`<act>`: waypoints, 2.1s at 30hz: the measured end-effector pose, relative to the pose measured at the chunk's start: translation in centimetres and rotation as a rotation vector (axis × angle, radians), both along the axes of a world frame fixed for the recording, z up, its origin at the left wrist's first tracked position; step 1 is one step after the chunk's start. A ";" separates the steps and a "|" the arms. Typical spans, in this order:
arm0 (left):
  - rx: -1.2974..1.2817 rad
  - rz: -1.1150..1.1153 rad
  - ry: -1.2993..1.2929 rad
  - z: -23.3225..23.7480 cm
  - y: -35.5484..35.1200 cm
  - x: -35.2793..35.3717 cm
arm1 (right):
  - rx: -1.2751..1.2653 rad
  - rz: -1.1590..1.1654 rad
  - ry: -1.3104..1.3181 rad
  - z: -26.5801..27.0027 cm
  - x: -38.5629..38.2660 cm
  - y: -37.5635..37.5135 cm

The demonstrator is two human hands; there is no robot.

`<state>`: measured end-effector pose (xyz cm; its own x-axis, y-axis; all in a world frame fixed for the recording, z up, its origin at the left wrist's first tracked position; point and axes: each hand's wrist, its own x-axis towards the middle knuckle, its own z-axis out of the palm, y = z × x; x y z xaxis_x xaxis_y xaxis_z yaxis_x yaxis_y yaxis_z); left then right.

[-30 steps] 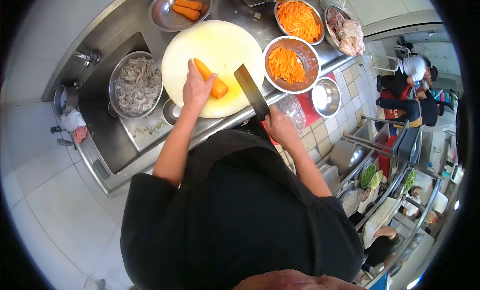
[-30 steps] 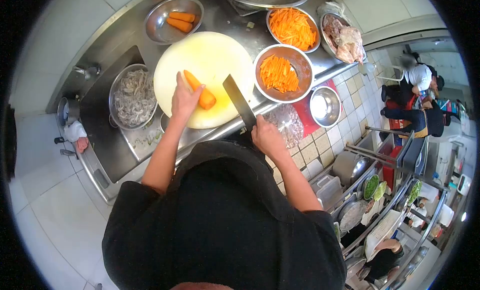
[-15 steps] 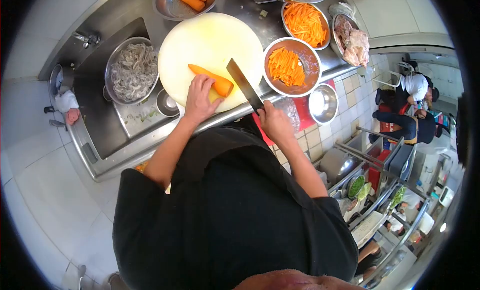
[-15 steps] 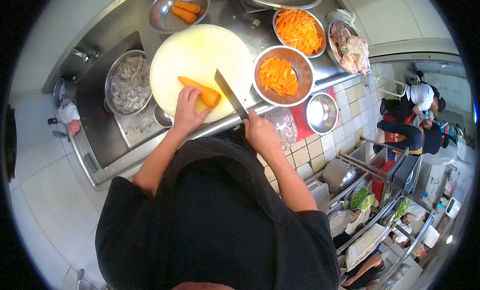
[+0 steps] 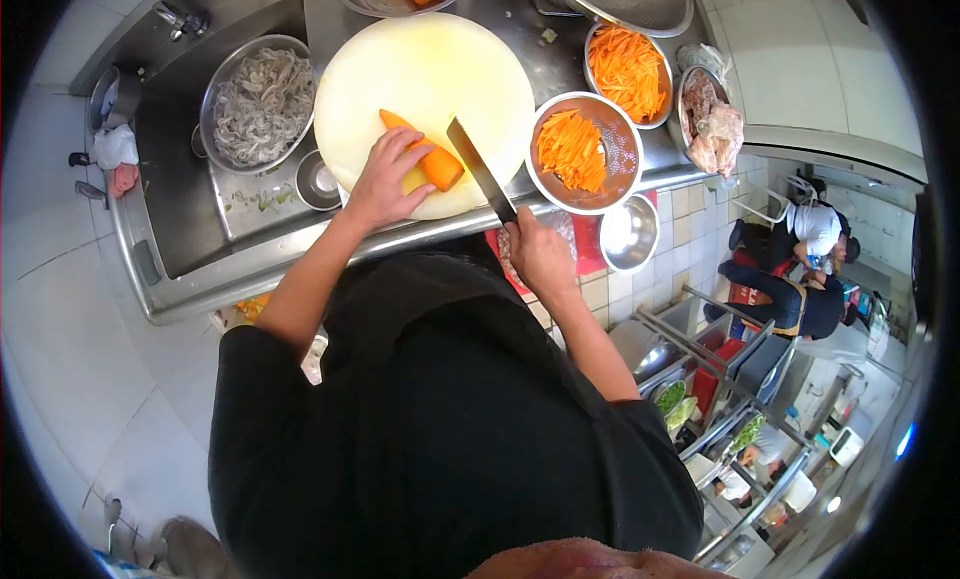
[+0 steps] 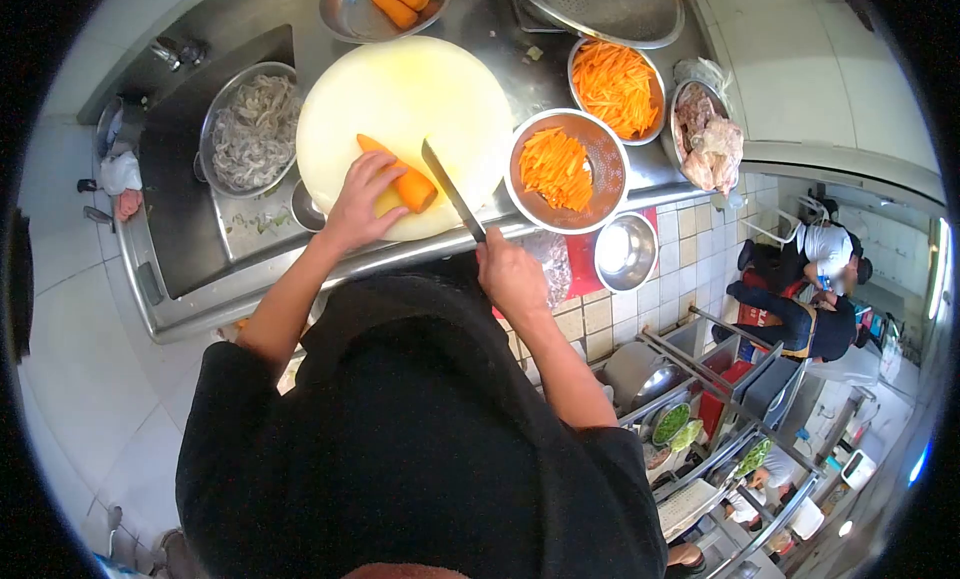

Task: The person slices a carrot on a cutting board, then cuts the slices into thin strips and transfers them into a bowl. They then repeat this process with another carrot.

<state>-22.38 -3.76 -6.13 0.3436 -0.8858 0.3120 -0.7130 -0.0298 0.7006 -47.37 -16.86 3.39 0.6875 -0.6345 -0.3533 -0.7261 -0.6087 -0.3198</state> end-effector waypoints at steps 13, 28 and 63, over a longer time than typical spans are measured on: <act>-0.029 0.045 -0.071 -0.5 -1.9 -1.2 | 0.002 0.071 0.072 5.2 1.0 0.2; -0.024 0.062 -0.084 -1.3 -2.0 -1.4 | 0.110 0.159 0.062 2.3 1.6 -0.6; -0.027 0.075 -0.090 -1.2 -1.9 -1.6 | 0.033 0.084 0.129 7.0 2.2 1.9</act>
<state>-23.94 -5.69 -7.36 0.3783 -0.8494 0.3679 -0.7697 -0.0679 0.6348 -45.19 -15.00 10.36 0.6850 -0.5634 -0.4618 -0.7096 -0.6594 -0.2482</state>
